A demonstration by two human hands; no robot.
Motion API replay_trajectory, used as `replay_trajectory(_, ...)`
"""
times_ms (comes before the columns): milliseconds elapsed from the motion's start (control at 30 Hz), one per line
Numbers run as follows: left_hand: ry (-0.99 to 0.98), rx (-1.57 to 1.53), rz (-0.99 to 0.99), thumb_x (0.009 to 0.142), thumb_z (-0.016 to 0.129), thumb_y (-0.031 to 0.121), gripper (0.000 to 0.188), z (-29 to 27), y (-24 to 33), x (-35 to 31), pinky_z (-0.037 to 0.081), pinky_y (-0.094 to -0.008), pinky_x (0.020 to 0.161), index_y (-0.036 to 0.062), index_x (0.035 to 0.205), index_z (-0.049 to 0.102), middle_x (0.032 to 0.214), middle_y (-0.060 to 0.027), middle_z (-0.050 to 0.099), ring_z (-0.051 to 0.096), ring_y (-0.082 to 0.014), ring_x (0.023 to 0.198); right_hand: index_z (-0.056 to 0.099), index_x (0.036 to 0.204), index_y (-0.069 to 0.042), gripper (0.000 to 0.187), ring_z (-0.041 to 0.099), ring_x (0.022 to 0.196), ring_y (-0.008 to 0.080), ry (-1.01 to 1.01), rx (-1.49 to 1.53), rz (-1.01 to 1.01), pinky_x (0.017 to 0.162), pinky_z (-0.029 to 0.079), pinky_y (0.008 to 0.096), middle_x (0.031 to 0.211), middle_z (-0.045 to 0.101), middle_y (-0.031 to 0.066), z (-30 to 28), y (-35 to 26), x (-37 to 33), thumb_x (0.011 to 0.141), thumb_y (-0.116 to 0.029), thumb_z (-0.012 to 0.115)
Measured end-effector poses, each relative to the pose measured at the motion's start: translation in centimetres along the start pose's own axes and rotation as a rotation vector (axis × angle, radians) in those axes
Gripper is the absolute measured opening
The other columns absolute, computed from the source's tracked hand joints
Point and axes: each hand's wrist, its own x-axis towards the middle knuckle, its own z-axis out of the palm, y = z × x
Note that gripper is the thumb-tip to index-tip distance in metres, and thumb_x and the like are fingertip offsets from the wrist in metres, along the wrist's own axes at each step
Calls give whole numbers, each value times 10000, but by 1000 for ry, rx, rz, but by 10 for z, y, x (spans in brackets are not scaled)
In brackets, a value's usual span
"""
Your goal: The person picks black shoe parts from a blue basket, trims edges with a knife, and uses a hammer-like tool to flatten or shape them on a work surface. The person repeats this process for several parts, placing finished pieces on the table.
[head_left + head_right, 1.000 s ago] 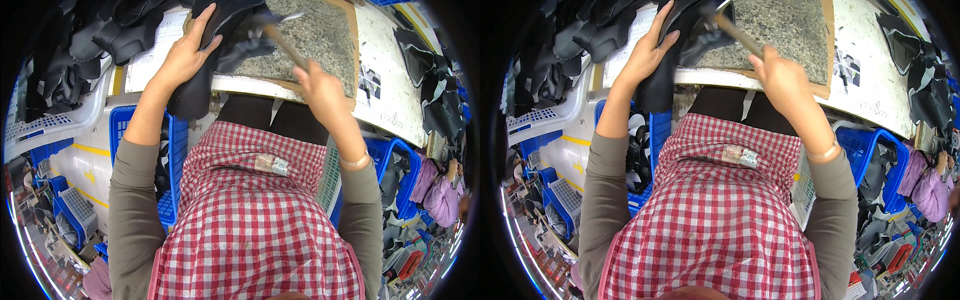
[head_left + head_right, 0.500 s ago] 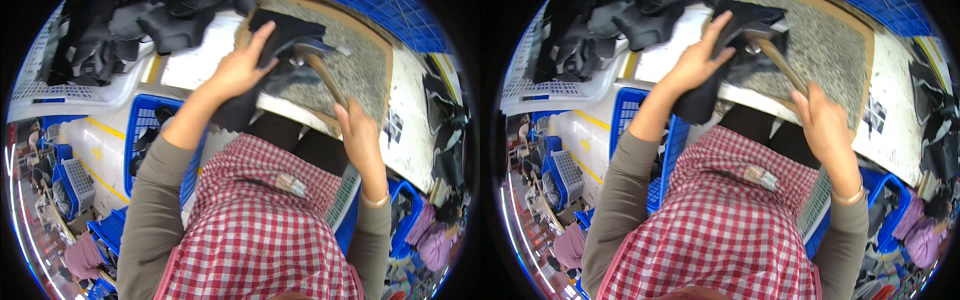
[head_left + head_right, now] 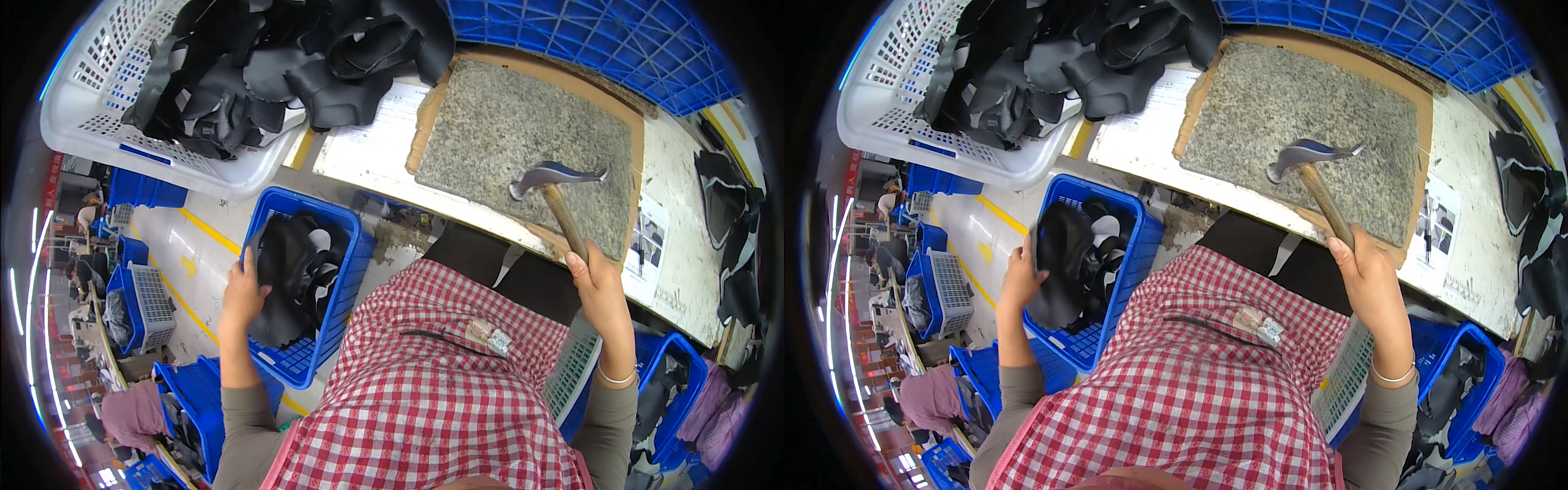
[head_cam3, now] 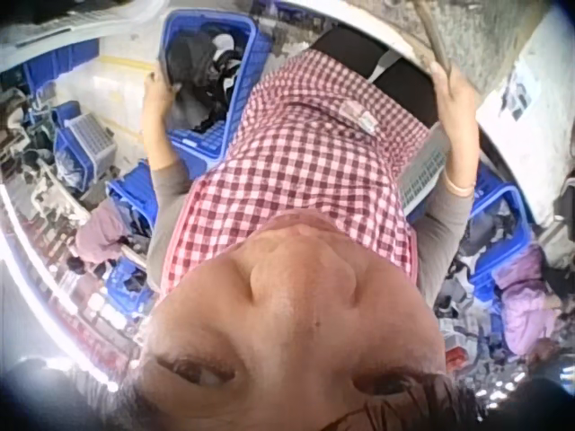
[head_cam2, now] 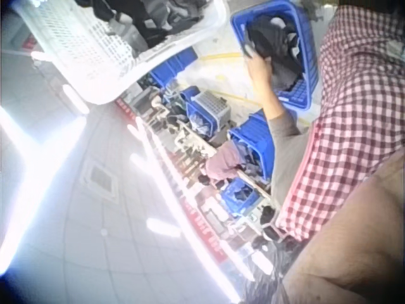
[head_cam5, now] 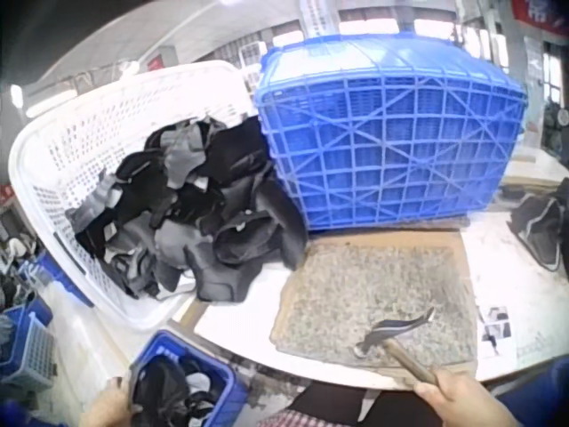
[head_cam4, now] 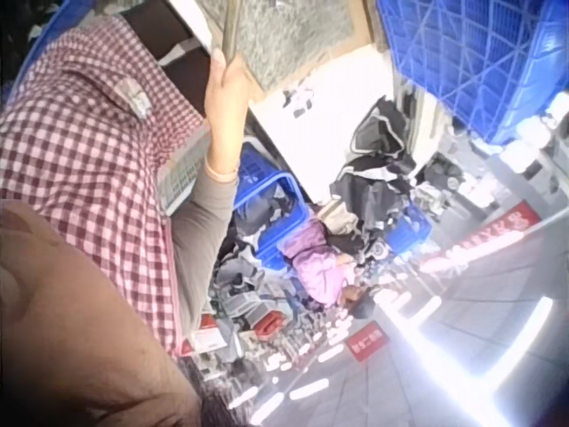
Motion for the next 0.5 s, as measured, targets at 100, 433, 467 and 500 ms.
replay_trajectory(100, 372, -361, 421, 849, 763, 60, 776, -11, -1, 34, 461, -441, 1092, 53, 1540, 409, 1446, -241, 512, 534, -430, 1305, 580, 1104, 38, 381, 614, 815, 515, -8, -68, 23, 700, 493, 487, 811, 599, 322, 10, 4, 15, 1058, -341, 590)
replay_trajectory(433, 566, -391, 605, 938, 727, 313, 519, -171, 244, 309, 507, -442, 1025, 174, 1422, 602, 1368, -201, 615, 620, -420, 1199, 600, 1015, 22, 345, 635, 728, 487, -158, 5, 9, 611, 469, 490, 738, 622, 275, 30, -21, 22, 1016, -319, 655)
replay_trajectory(467, 454, -412, 579, 968, 686, 364, 438, -184, 249, 309, 538, -444, 960, 188, 1368, 660, 1220, -224, 696, 677, -421, 1092, 593, 1007, 31, 356, 626, 714, 485, -128, 26, 33, 601, 464, 483, 720, 604, 272, 27, -19, 19, 1015, -319, 656)
replay_trajectory(500, 454, -444, 574, 979, 677, 341, 392, -192, 249, 300, 543, -445, 938, 168, 1331, 688, 1137, -233, 719, 684, -421, 1077, 593, 1006, 34, 357, 623, 710, 485, -111, 17, 35, 601, 464, 479, 720, 600, 274, 24, -15, 16, 1016, -317, 656)
